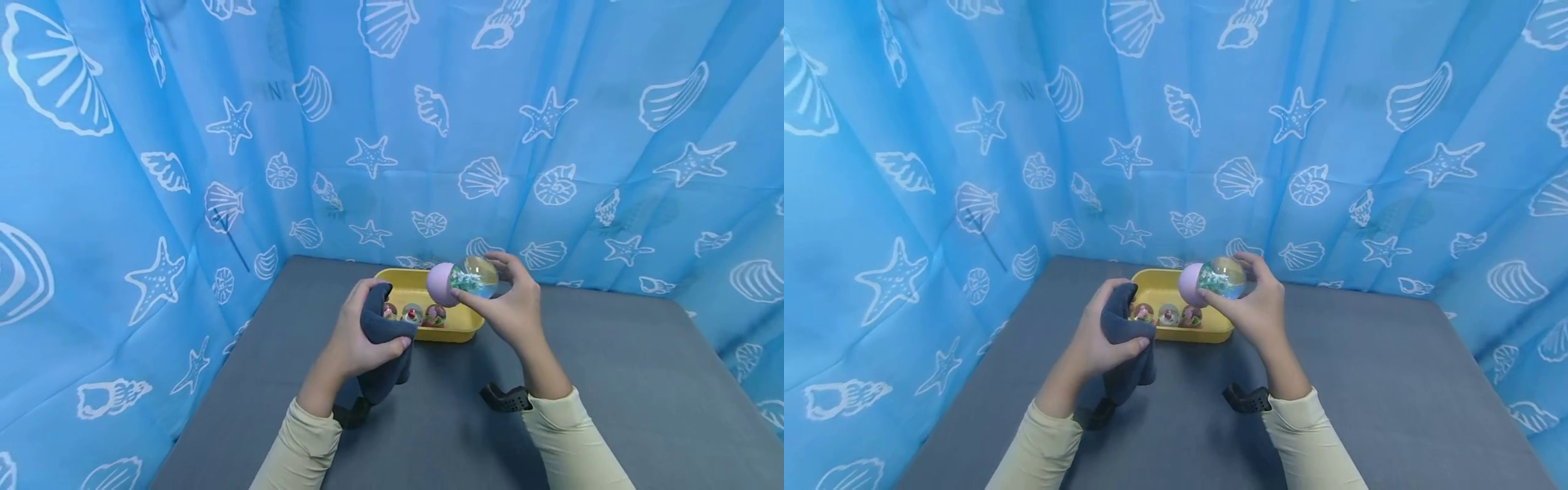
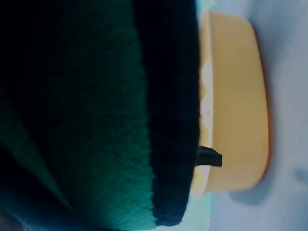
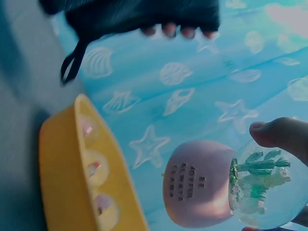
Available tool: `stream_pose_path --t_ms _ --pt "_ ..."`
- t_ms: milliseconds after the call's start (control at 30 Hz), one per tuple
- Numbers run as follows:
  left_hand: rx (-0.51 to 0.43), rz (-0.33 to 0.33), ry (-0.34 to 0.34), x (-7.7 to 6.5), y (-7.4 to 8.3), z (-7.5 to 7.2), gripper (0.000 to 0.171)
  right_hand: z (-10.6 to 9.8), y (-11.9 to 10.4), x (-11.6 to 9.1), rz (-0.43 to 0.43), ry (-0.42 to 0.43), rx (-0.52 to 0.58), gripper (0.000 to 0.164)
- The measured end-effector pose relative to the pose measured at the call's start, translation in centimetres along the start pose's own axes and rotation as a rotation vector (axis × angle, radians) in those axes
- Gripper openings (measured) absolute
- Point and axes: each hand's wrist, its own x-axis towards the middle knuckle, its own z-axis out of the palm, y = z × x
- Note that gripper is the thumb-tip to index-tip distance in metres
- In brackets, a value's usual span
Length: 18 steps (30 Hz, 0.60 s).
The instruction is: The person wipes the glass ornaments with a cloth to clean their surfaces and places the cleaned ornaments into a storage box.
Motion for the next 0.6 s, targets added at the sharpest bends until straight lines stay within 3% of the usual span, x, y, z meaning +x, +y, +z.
stream_pose_path --t_ms 200,367,467,600 --pt "0.132 -0.011 -0.056 0.2 -0.8 -0.5 0.081 1.1 2.1 1.2 0.010 -0.052 -0.042 0.079" --pt "0.234 -0.039 -0.162 0.1 -1.8 -0.4 0.084 1.7 3.6 2.3 0.027 -0.115 -0.126 0.078" --pt "0.339 -0.056 -0.248 -0.2 -2.4 0.2 0.087 2.0 4.1 2.6 0.040 -0.168 -0.171 0.078" --pt "0.533 -0.020 -0.347 -0.3 -3.1 1.5 0.095 2.4 4.5 2.9 0.053 -0.225 -0.225 0.078"
